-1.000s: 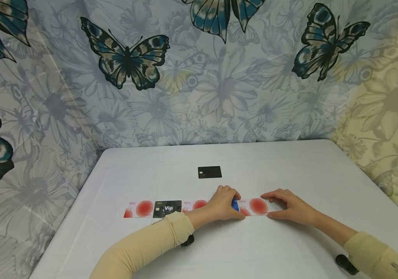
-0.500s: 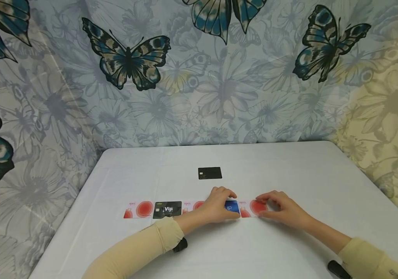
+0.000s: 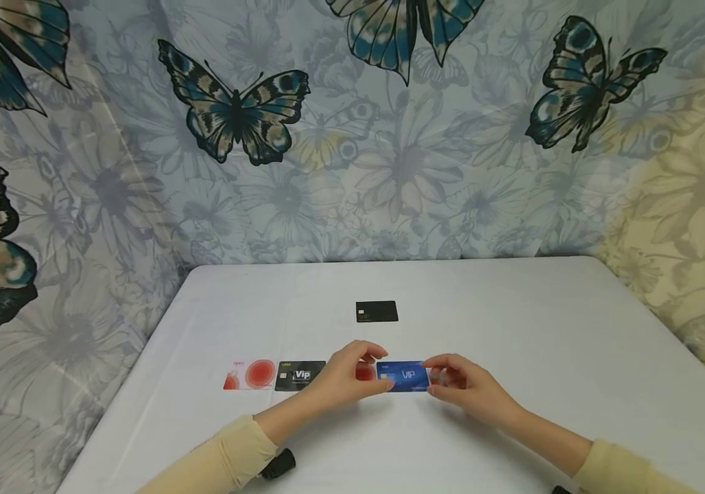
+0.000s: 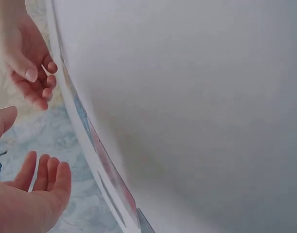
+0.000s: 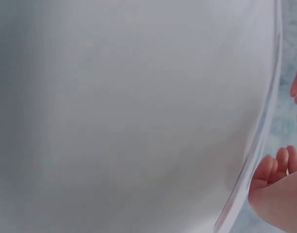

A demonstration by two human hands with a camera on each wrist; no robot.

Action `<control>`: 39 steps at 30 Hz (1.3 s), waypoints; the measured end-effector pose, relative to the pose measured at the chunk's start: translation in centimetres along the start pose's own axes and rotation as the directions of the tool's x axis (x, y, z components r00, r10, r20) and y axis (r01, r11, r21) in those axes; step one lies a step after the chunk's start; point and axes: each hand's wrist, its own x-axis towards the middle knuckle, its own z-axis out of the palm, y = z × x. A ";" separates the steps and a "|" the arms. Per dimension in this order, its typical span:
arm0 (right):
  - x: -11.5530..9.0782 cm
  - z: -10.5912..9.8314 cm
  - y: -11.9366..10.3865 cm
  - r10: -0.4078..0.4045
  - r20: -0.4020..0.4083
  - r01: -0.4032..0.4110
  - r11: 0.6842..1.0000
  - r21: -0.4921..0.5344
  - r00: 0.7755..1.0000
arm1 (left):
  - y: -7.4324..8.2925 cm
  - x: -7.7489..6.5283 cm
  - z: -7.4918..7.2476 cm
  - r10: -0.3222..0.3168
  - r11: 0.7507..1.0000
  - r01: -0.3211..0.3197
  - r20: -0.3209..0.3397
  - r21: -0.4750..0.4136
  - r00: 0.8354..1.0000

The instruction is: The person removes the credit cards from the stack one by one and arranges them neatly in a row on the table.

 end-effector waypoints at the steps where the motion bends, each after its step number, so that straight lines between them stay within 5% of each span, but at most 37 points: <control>1: 0.0 0.3 -0.2 -0.015 0.005 0.015 0.999 0.029 1.000 | 0.0 -0.3 -0.1 0.004 1.000 -0.004 -0.002 -0.018 1.000; 11: 0.3 3.1 -1.4 -0.058 0.037 0.050 0.980 0.195 0.998 | -0.2 -2.8 -0.1 0.031 0.992 -0.034 -0.025 -0.125 0.999; 18: 0.1 4.1 -1.9 -0.061 0.054 0.049 0.979 0.198 0.997 | -0.3 -3.7 -0.4 -0.009 0.988 0.004 -0.030 -0.153 0.999; 39: 2.0 4.1 -2.5 -0.090 0.099 0.083 0.994 0.073 0.991 | -0.7 -2.7 -2.1 -0.063 0.996 0.065 0.031 -0.066 0.997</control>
